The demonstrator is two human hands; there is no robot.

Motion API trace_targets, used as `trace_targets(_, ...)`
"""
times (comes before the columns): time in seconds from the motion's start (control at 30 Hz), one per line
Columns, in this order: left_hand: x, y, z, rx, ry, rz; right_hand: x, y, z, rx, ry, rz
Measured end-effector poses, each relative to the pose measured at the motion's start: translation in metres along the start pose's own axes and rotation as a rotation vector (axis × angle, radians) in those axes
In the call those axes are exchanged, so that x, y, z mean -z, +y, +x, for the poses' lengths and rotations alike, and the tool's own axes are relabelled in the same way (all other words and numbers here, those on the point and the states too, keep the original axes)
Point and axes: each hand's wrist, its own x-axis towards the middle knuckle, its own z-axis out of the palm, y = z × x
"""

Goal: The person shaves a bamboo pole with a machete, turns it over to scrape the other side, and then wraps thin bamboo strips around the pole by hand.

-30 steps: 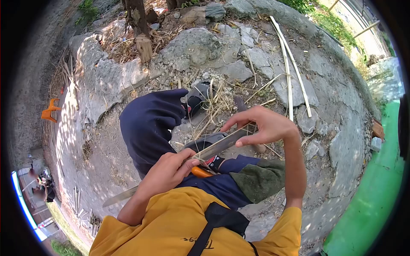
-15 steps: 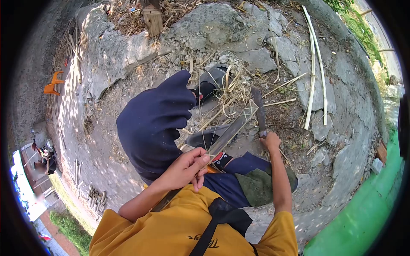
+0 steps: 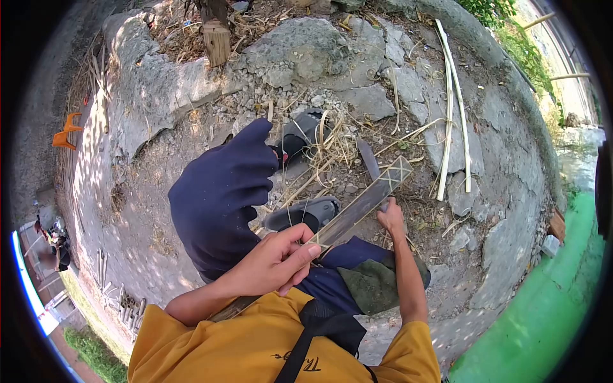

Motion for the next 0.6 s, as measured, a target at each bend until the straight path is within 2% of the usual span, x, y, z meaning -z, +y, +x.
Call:
trace_targets(0.03,-0.006,0.004,-0.004,-0.019,0.013,-0.021,0.011,-0.003,-0.001,0.001,0.01,0.11)
trace_targets(0.1,-0.012,0.014,-0.016,-0.057,0.03,-0.034,0.035,-0.013,-0.009,0.01,0.077,0.146)
trace_targets(0.17,-0.016,0.025,-0.033,-0.157,0.139,0.082,0.055,-0.023,-0.02,0.035,0.1,0.232)
trace_targets(0.3,-0.009,0.031,-0.063,-0.196,0.229,0.033,0.108,-0.06,-0.079,0.199,0.34,0.447)
trace_targets(0.33,-0.008,0.022,-0.064,-0.216,0.233,0.007,0.124,-0.075,-0.095,0.22,0.339,0.453)
trace_targets(0.4,-0.016,0.008,-0.07,-0.225,0.225,0.0,0.155,-0.103,-0.133,0.347,0.465,0.587)
trace_targets(0.53,-0.015,-0.019,-0.077,-0.227,0.255,-0.04,0.202,-0.158,-0.209,0.475,0.491,0.577)
trace_targets(0.6,-0.009,-0.028,-0.079,-0.231,0.244,-0.108,0.209,-0.186,-0.238,0.672,0.389,0.524)
